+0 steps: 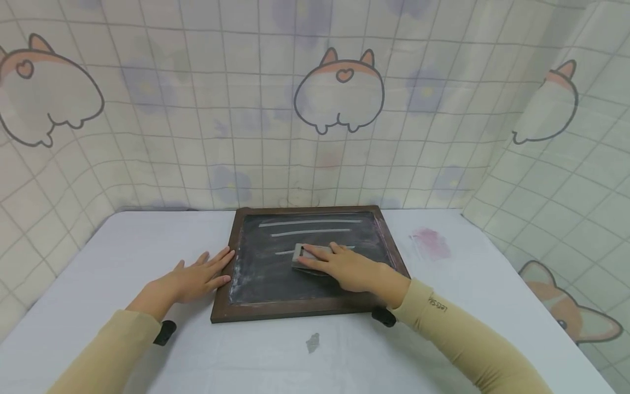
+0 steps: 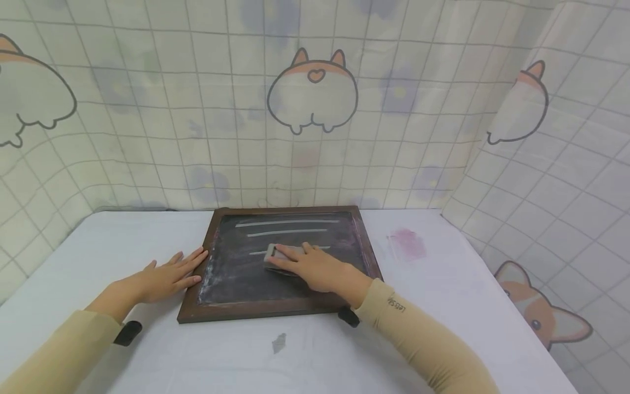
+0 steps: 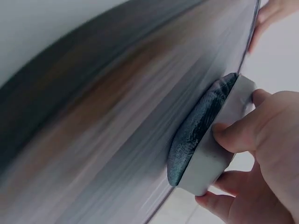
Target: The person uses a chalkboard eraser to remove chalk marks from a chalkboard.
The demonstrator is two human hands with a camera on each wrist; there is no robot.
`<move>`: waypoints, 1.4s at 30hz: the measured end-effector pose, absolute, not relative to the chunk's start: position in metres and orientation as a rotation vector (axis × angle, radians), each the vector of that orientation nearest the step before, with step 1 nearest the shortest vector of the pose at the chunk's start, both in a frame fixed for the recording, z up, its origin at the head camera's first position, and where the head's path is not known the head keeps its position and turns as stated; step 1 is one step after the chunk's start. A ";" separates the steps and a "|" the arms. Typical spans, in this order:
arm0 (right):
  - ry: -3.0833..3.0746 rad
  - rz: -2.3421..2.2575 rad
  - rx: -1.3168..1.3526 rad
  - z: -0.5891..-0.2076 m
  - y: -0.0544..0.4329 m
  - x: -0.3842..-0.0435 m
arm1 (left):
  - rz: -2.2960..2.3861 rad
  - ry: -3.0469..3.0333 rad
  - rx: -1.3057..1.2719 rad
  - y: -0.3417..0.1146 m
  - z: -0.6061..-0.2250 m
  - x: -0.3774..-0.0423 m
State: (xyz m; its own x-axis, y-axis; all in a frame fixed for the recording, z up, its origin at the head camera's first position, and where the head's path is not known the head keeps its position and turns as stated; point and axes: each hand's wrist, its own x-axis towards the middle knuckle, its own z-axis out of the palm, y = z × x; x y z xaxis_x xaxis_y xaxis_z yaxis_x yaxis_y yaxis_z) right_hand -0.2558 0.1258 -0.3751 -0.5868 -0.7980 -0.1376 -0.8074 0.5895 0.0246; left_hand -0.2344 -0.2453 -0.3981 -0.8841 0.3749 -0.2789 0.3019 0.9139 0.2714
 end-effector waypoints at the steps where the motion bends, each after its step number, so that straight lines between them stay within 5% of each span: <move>1: 2.714 0.102 -1.366 -0.376 0.135 -0.257 | 0.315 2.748 0.502 -0.245 -0.398 -0.234; 17: 2.929 -0.085 -0.989 -0.377 0.206 -0.276 | 0.329 2.738 0.494 -0.242 -0.394 -0.232; 42: 2.785 -0.178 -0.945 -0.367 0.154 -0.291 | 0.351 2.724 0.491 -0.245 -0.397 -0.235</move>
State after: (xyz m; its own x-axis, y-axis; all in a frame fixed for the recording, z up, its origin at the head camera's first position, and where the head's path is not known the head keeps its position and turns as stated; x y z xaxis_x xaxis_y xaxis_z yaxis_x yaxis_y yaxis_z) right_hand -0.2912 0.1544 -0.3668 -0.7771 -0.6124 -0.1453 -0.5888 0.7889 -0.1757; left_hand -0.2349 -0.2446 -0.3970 -0.8789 0.3765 -0.2931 0.2897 0.9092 0.2990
